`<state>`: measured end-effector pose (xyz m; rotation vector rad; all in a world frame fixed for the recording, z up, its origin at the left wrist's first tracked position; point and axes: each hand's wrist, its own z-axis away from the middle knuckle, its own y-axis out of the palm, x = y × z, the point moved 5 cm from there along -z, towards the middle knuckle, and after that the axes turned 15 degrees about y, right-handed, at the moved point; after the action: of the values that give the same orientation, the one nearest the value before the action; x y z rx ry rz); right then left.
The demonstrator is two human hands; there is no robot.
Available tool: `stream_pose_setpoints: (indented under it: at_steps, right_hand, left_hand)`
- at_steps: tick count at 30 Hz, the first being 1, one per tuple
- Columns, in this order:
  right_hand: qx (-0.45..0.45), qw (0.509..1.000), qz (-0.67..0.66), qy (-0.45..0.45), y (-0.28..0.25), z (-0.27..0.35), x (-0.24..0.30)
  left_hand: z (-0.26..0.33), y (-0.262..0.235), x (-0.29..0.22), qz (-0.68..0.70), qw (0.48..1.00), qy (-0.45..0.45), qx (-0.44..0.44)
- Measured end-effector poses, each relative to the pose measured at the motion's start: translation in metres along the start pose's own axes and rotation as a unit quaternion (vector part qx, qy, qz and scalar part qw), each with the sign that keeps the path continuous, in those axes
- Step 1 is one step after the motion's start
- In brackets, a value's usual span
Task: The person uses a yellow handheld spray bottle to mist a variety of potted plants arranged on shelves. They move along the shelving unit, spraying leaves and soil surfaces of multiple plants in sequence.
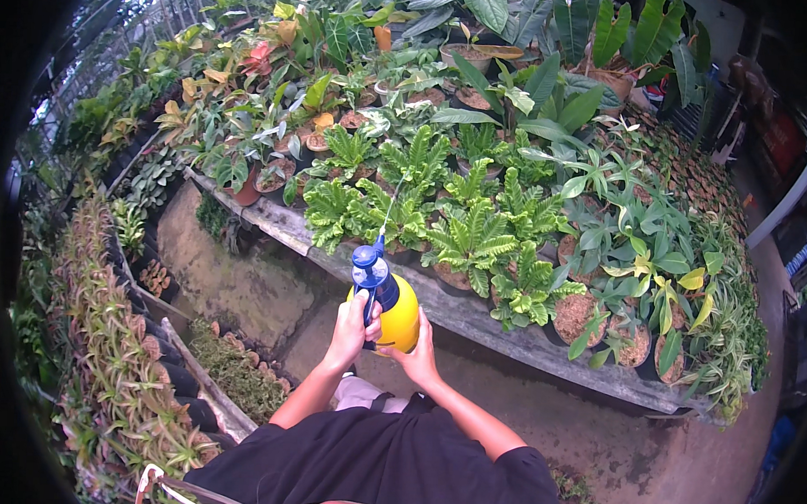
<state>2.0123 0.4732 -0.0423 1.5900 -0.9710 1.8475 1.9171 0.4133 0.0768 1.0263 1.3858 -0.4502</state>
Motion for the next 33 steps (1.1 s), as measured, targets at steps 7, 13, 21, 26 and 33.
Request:
stream_pose_setpoints:
  at_steps: [7, 13, 21, 26, 33]
  right_hand:
    - [-0.007, 0.999, -0.044, -0.027, -0.007, -0.016, 0.021]
    - [-0.017, 0.998, -0.052, -0.042, -0.012, -0.015, 0.025]
    - [-0.02, 0.998, -0.064, -0.021, -0.014, -0.013, 0.012]
    - [-0.012, 0.997, -0.08, -0.007, -0.012, -0.007, 0.007]
    - [0.016, 0.997, -0.068, -0.028, -0.012, -0.02, 0.023]
  left_hand:
    - [-0.006, 0.009, -0.015, -0.015, 0.998, 0.047, 0.025]
    - [-0.007, 0.015, -0.019, -0.024, 0.997, 0.058, 0.037]
    - [-0.005, 0.02, -0.013, -0.027, 0.997, 0.052, 0.051]
    - [-0.002, 0.018, -0.007, -0.031, 0.997, 0.042, 0.051]
    - [-0.002, 0.01, -0.009, -0.027, 0.995, 0.091, 0.015]
